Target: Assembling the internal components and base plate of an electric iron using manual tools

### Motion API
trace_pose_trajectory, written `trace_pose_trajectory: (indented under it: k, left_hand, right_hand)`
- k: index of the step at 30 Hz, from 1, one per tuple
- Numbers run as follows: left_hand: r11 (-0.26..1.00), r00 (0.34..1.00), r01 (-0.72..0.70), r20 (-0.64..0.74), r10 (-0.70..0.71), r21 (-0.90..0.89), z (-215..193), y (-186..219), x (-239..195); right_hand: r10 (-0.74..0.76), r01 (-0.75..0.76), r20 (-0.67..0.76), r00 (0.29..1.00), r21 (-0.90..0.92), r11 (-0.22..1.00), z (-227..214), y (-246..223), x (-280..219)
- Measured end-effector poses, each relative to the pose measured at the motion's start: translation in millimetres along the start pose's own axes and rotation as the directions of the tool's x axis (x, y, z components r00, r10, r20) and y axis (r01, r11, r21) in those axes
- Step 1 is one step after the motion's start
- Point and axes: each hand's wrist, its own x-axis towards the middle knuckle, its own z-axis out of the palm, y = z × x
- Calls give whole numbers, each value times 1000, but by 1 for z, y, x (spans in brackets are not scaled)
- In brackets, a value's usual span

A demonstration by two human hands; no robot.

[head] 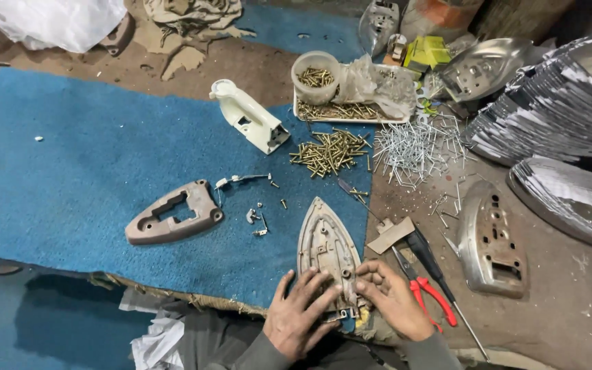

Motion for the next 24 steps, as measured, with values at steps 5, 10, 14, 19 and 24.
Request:
trace_pose_trajectory:
  k: [5,10,14,19,24]
  left_hand:
    - [998,995,16,97,-10,-64,8,-5,6]
    - [997,958,71,278,-64,-14,32,-16,-3]
    - [985,954,124,287,-86,-118,23,-15,1]
    - [962,997,43,77,-23,-268,-14,4,18]
    - [955,999,32,-30,-43,-293,-26,29,6]
  right_hand:
    - [42,-36,-67,997,91,995,3,-6,-2]
    - [95,-92,-60,994,49,995,3,-16,-3]
    - [164,-162,-119,979,23,987,12,-23,5]
    - [270,-224,-470,840,152,963,17,-24,-14]
    - [460,-261,-296,837,524,811,49,-54,-49]
